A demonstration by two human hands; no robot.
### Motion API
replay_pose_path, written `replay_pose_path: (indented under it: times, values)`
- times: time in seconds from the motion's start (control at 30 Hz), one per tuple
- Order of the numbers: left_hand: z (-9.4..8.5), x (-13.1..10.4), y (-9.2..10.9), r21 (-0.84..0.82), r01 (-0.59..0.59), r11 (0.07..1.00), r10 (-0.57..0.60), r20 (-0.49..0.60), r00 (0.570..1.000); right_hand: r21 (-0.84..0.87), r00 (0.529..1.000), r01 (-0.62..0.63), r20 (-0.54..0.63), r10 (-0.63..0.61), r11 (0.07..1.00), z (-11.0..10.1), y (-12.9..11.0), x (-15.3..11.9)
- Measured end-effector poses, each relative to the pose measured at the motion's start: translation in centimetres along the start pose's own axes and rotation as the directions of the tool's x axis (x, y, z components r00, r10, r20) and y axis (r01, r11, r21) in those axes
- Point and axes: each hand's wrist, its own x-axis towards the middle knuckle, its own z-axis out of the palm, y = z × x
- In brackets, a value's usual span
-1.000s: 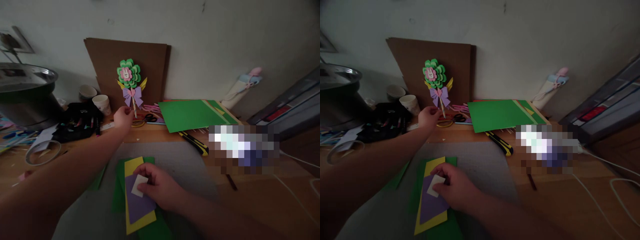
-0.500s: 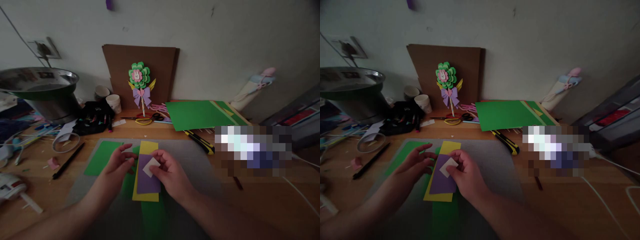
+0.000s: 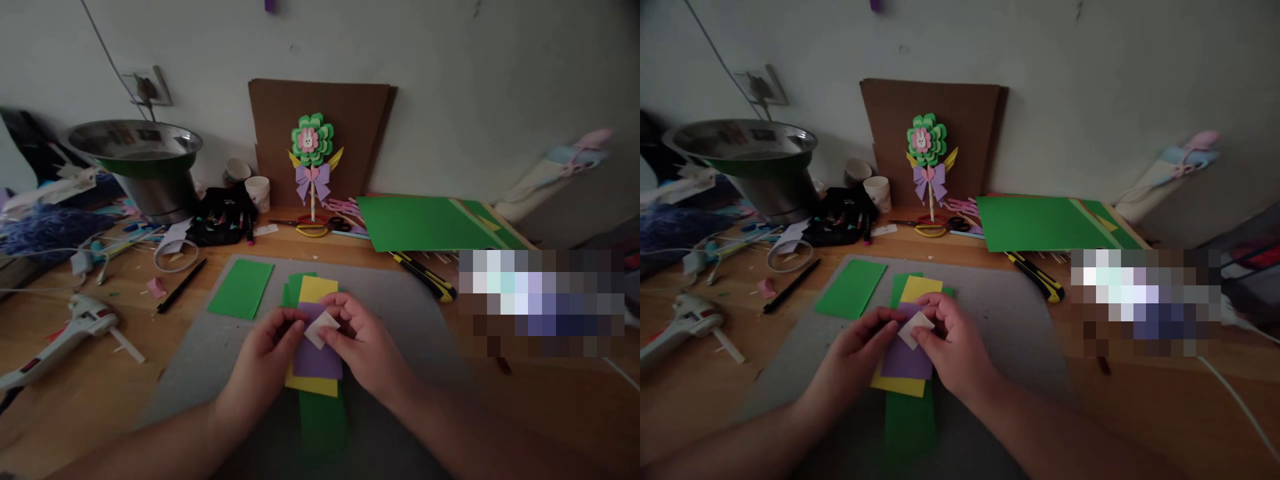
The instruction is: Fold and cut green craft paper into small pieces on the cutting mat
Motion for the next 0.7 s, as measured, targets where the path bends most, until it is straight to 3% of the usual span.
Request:
replay_pose_path:
  times: [0.17,0.33,0.4,0.47,0.57,0.6,0.7]
  values:
    - [-0.3,-0.2,-0.6,0.090,-0.100,0.991,0.093,0.085,0.992,-0.171,0.997,0.072,0.026,-0.069,0.983,0.0,0.5,-0.2]
    - [-0.3,-0.5,-1.0,0.145,-0.119,0.982,0.099,0.137,0.986,-0.295,0.982,0.181,0.107,-0.156,0.938,0.2,0.7,-0.8]
    - [-0.7,-0.2,-0.6,0.174,-0.145,0.974,0.127,0.112,0.986,-0.269,0.977,0.207,0.099,-0.187,0.941,0.3,0.7,-1.0]
    - [-1.5,0.5,0.3,0.153,-0.152,0.976,0.152,0.014,0.988,-0.240,0.971,0.236,0.027,-0.237,0.942,-0.1,0.8,-0.7]
    - [-3.7,2.4,2.3,-0.047,-0.077,0.996,0.064,-0.233,0.970,-0.411,0.951,0.227,-0.104,-0.292,0.883,-1.4,1.2,0.4]
    - [-4.6,3.0,2.9,-0.165,-0.031,0.986,-0.014,-0.266,0.964,-0.509,0.948,0.200,-0.114,-0.296,0.837,-2.0,1.3,1.0]
    - [-6.5,4.4,4.2,-0.265,0.102,0.959,-0.146,-0.151,0.978,-0.684,0.971,0.135,-0.051,-0.232,0.717,-3.4,1.9,2.4]
